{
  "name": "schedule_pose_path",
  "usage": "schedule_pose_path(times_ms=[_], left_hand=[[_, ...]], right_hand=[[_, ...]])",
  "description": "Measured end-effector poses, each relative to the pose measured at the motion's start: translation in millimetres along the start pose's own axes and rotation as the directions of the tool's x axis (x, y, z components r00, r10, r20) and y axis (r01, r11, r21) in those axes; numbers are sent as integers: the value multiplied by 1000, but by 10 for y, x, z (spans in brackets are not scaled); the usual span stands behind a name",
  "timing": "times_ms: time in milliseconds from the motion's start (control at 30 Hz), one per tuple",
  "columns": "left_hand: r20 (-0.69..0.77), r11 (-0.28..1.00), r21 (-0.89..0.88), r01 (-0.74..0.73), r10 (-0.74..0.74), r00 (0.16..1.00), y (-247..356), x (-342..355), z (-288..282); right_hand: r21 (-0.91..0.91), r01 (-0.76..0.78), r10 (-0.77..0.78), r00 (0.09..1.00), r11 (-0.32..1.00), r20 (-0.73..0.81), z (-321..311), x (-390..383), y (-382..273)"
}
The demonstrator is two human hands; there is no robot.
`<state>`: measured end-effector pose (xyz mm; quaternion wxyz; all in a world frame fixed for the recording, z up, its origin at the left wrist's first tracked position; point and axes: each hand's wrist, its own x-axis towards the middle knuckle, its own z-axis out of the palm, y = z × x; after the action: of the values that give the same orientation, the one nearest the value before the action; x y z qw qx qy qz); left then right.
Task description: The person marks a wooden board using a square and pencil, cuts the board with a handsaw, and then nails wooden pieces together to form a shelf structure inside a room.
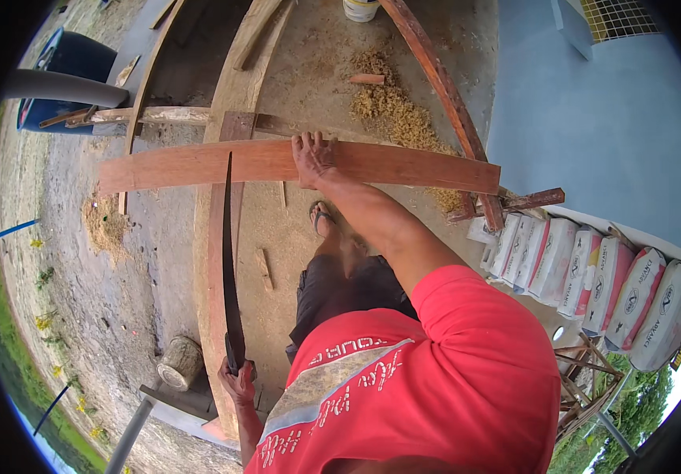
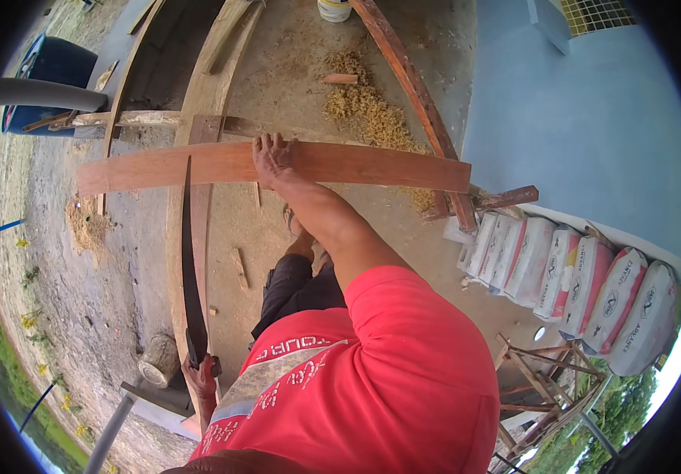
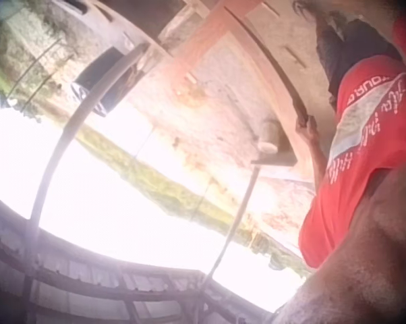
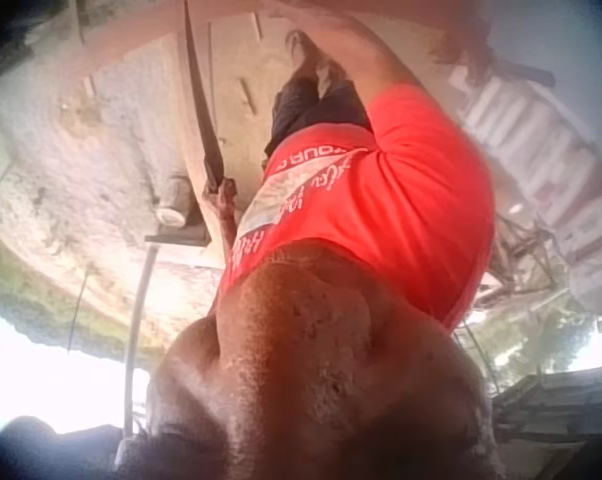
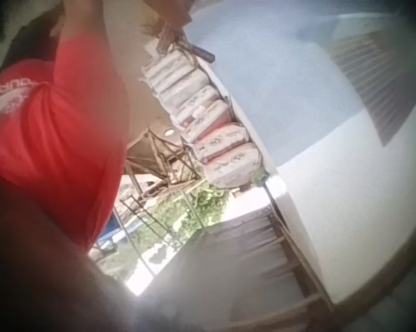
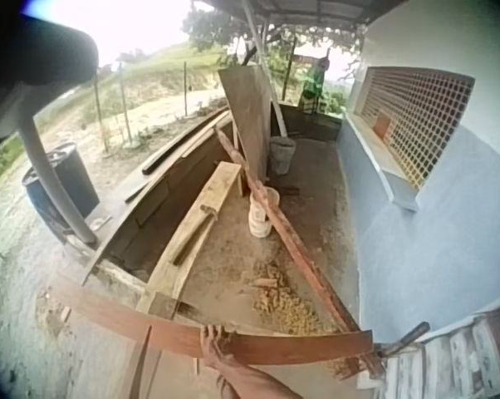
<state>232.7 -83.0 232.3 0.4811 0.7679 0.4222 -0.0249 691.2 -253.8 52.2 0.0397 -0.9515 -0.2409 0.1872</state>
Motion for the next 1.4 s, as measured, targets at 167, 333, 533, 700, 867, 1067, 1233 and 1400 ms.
schedule_pose_path(times_ms=[167,333,533,700,867,1067,1233,1400], left_hand=[[33,1000,22,-8,8,999,395,414,116],[36,993,99,-70,67,997,411,764,184],[86,987,84,-134,127,988,875,959,558],[92,978,205,-41,23,996,1313,823,1064],[73,976,217,-3,-14,997,1629,487,2163],[185,972,183,149,-183,965,1989,69,3126],[253,992,112,60,-87,964,2190,-107,3444],[339,993,102,-66,27,940,2261,0,3628]], right_hand=[[-5,-38,39,999,999,14,137,286,59],[1,-58,58,998,998,32,186,434,339],[80,-80,80,997,994,12,614,279,655],[141,-83,84,996,986,4,337,-420,1649],[82,-94,66,955,992,288,548,-766,2801],[136,39,-73,963,990,259,234,-685,3160],[26,69,-73,970,997,231,57,-625,4144],[-86,27,-6,970,996,241,-19,-767,4949]])
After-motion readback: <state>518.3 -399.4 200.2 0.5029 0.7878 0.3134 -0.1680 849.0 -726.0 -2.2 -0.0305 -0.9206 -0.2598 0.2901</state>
